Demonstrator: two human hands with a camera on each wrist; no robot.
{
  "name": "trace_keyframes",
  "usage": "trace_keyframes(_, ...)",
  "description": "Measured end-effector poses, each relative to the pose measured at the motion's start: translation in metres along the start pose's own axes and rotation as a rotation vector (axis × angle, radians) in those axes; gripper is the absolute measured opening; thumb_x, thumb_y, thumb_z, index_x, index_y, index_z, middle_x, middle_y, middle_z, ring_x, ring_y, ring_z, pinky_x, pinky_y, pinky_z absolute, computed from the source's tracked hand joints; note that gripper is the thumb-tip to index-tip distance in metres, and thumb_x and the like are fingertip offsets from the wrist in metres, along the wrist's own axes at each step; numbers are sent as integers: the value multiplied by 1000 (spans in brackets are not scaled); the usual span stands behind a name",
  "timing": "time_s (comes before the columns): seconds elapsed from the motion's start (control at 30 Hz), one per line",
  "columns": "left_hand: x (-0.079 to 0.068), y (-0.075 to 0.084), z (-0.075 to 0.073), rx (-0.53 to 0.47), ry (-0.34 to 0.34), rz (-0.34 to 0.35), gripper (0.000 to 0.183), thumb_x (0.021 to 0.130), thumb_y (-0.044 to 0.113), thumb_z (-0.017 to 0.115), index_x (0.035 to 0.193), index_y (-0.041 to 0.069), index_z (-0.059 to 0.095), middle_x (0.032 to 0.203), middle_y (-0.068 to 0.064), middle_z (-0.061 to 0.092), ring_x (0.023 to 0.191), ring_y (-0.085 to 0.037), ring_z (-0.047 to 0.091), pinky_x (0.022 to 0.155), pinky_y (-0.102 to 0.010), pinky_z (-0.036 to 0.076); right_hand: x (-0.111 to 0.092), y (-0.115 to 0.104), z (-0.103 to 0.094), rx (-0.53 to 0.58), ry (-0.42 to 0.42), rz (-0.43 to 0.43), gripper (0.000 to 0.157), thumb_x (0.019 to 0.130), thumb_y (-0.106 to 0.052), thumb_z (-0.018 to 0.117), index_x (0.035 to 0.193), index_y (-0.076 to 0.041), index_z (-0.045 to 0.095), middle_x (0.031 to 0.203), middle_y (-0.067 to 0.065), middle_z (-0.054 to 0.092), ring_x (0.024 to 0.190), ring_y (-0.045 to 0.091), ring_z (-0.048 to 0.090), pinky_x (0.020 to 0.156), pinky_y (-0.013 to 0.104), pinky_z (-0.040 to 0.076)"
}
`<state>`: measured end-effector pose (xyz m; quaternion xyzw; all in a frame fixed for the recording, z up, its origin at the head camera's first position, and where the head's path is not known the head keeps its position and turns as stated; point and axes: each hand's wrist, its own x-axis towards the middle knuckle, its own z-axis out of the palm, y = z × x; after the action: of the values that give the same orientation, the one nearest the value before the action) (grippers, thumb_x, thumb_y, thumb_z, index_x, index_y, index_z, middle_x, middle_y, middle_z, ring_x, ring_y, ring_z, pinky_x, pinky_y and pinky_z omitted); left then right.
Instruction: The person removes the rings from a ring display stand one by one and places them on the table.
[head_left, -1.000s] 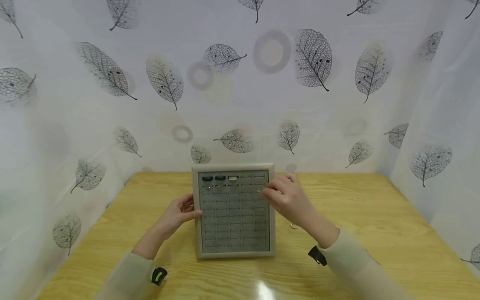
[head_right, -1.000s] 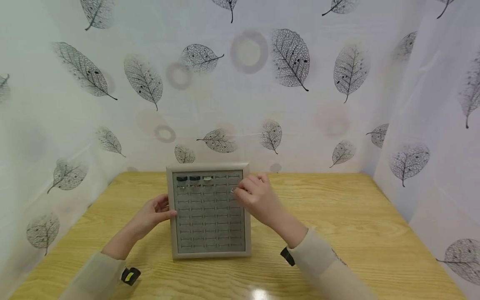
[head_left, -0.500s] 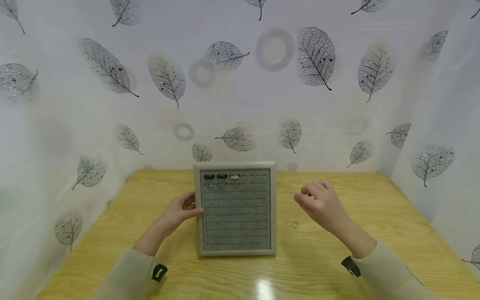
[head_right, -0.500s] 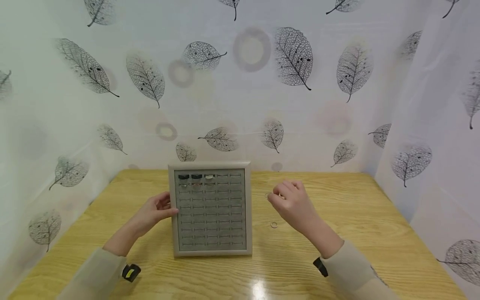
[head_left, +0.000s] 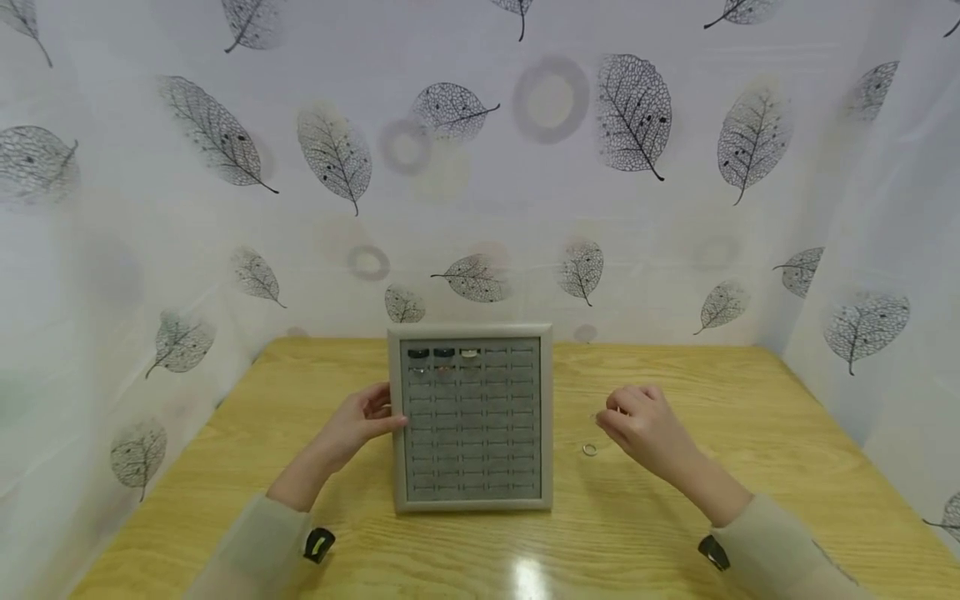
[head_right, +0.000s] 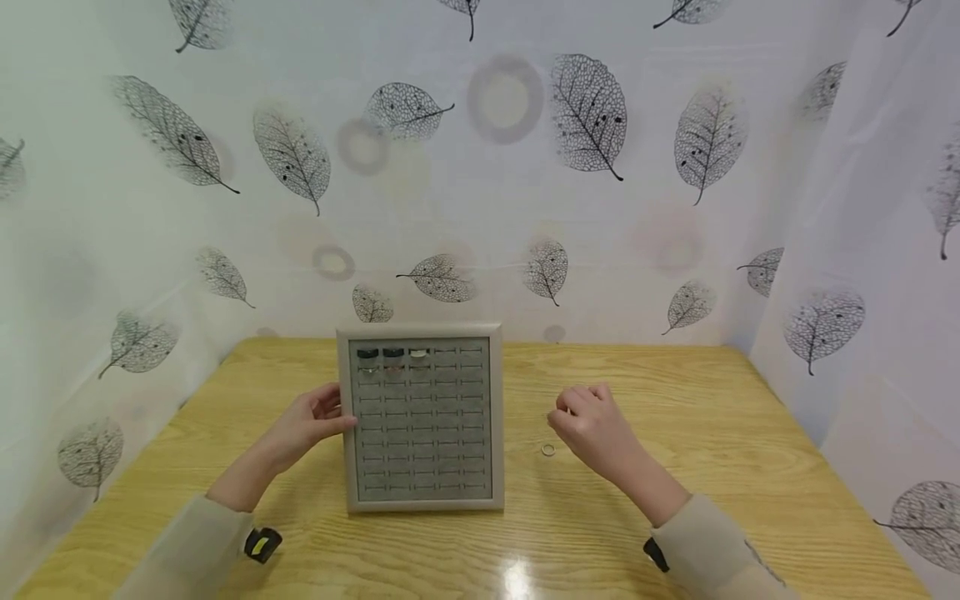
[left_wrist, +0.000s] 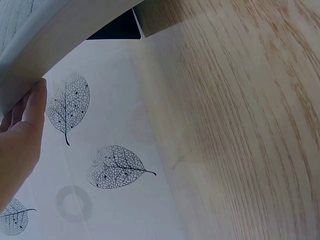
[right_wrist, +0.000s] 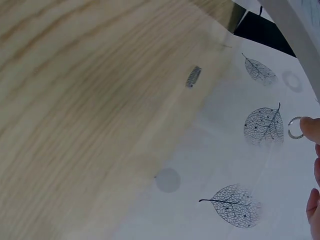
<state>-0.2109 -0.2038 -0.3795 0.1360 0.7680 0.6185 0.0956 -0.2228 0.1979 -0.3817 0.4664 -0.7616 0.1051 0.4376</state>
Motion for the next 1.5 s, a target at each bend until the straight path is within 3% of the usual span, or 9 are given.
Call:
trace_keyframes(0.3, 0, 0, 0, 3, -2, 1, 65, 82, 15, 65, 133, -5, 30, 125, -21, 42, 114, -32, 43, 89, -38, 41, -22, 7, 14, 34, -88, 30, 50, 96, -34, 31, 62, -13, 61, 68, -1, 44, 58, 13, 40, 54, 30, 28)
trace_keyframes(0.37, 0, 0, 0, 5, -1, 4, 65, 81, 16, 65, 133, -5, 30, 125, -21, 42, 113, -32, 43, 89, -38, 41, -27, 8, 16, 42, -132, 49, 36, 91, -28, 49, 61, -14, 61, 68, -2, 43, 58, 12, 40, 54, 30, 27)
trace_keyframes(0.43, 0, 0, 0, 6, -1, 7, 66, 81, 16, 65, 133, -5, 30, 125, -21, 42, 113, -32, 43, 89, -38, 41, -32, 9, 17, 42, -200, 82, 22, 80, -21, 66, 60, -15, 60, 67, -4, 42, 58, 11, 39, 55, 29, 25)
trace_keyframes(0.53, 0, 0, 0, 5, -3, 6, 66, 81, 16, 65, 133, -5, 30, 125, -21, 42, 113, -32, 43, 89, -38, 41, -36, 9, 17, 38, -314, 138, 22, 57, -8, 79, 57, -17, 59, 65, -7, 40, 58, 9, 37, 55, 28, 21)
trace_keyframes(0.7, -1, 1, 0, 9, -3, 6, 65, 82, 16, 64, 133, -5, 30, 125, -21, 42, 114, -32, 42, 90, -38, 40, -39, 11, 18, 56, -473, 222, 21, 59, -10, 80, 59, -19, 62, 66, -10, 41, 60, 7, 38, 56, 29, 20)
trace_keyframes(0.97, -1, 2, 1, 10, -5, 4, 65, 82, 16, 65, 133, -4, 30, 126, -21, 42, 114, -32, 42, 89, -38, 40, -41, 14, 17, 106, -640, 345, 15, 64, -13, 77, 63, -19, 64, 69, -12, 44, 62, 5, 40, 58, 29, 23)
trace_keyframes(1.27, 0, 3, 0, 5, -16, -5, 67, 81, 18, 65, 134, -4, 29, 127, -21, 41, 114, -32, 42, 89, -38, 41, -43, 20, 17, 180, -716, 469, 11, 70, -9, 73, 67, -17, 66, 69, -12, 46, 61, 4, 42, 58, 31, 26)
trace_keyframes(1.5, -1, 2, 0, 2, -9, -20, 67, 81, 17, 65, 133, -4, 29, 127, -21, 41, 114, -32, 43, 89, -37, 41, -45, 21, 18, 178, -755, 459, 7, 72, -9, 71, 70, -16, 69, 69, -13, 46, 63, 4, 45, 60, 33, 28)
